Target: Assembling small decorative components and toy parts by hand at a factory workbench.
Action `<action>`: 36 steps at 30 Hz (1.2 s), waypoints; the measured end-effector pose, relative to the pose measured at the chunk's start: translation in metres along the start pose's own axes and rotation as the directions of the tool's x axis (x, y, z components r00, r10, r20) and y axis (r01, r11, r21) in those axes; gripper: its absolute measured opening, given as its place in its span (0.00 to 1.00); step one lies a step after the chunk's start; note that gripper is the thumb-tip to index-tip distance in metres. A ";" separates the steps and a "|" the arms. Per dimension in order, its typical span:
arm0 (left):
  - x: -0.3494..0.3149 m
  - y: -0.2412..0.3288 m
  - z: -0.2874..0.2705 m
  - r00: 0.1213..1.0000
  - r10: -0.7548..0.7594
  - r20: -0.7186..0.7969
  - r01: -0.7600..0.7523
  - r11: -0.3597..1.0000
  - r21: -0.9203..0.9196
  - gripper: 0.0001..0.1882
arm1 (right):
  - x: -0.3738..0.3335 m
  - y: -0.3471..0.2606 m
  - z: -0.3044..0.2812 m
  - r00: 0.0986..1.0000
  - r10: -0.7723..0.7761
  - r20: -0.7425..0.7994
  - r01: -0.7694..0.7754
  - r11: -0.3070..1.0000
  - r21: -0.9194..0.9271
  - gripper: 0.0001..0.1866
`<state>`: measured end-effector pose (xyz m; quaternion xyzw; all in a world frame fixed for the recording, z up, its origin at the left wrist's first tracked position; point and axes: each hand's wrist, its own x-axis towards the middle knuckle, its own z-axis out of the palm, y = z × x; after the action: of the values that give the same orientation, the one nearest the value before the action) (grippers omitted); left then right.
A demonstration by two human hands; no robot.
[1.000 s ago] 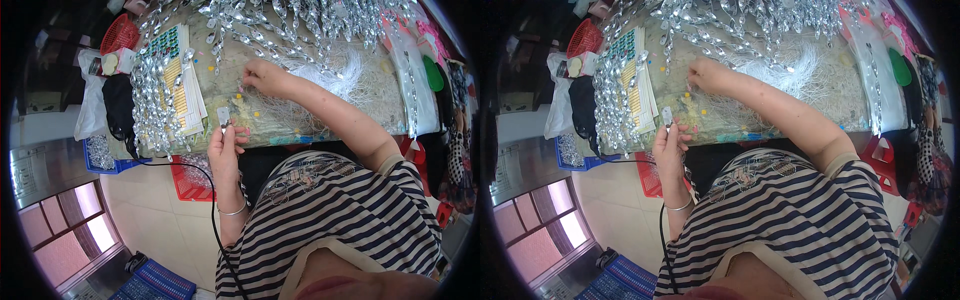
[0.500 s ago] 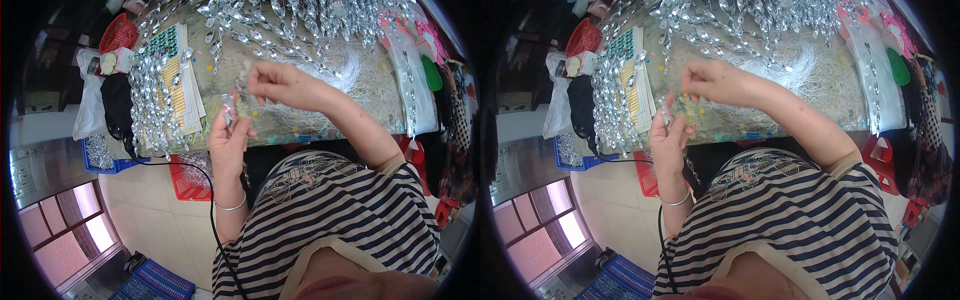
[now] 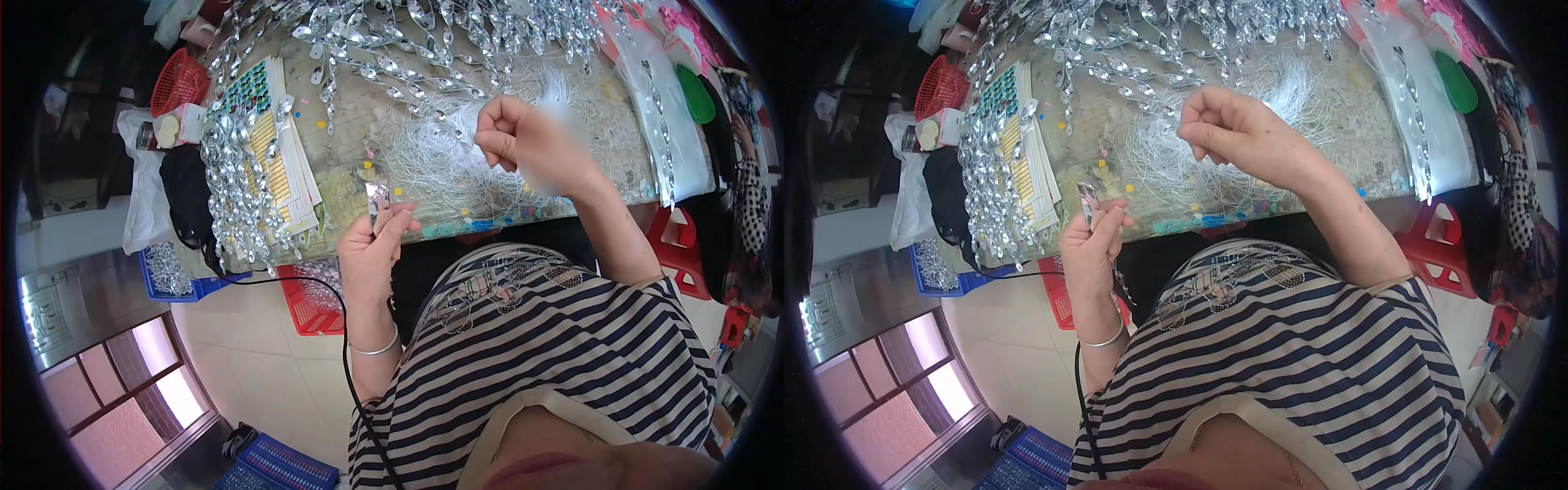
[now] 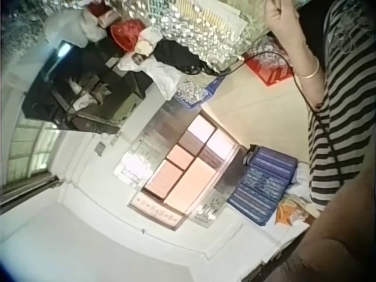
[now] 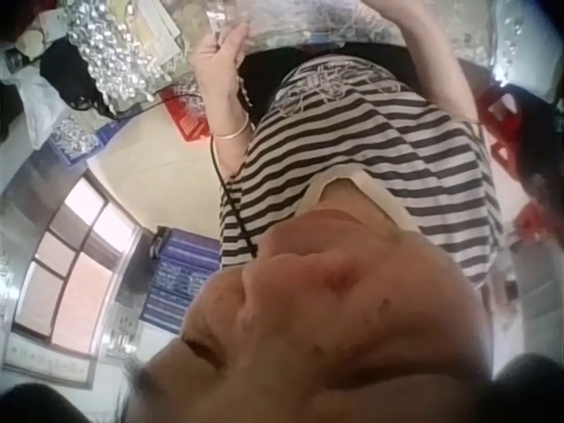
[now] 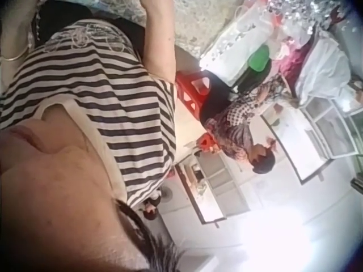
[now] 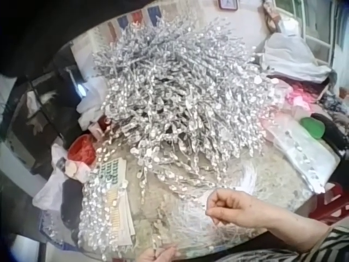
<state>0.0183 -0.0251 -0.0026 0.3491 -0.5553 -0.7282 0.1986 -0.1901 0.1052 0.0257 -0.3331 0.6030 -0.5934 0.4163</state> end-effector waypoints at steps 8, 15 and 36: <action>0.001 0.000 0.003 0.986 -0.159 0.052 0.154 0.983 0.099 0.13 | -0.008 0.020 -0.011 0.999 -0.018 -0.043 0.011 0.985 -0.173 0.09; 0.007 0.009 0.038 0.984 0.075 0.160 -0.081 0.996 0.027 0.19 | -0.018 -0.011 0.015 0.990 0.097 0.098 -0.066 0.958 -0.280 0.07; 0.004 0.009 0.032 0.969 -0.026 0.245 -0.009 0.990 0.140 0.03 | -0.027 -0.016 0.005 0.997 -0.063 0.038 0.072 0.951 -0.301 0.05</action>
<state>-0.0086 -0.0090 0.0090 0.2716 -0.6237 -0.7261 0.1000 -0.1758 0.1259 0.0451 -0.4216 0.6689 -0.5033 0.3484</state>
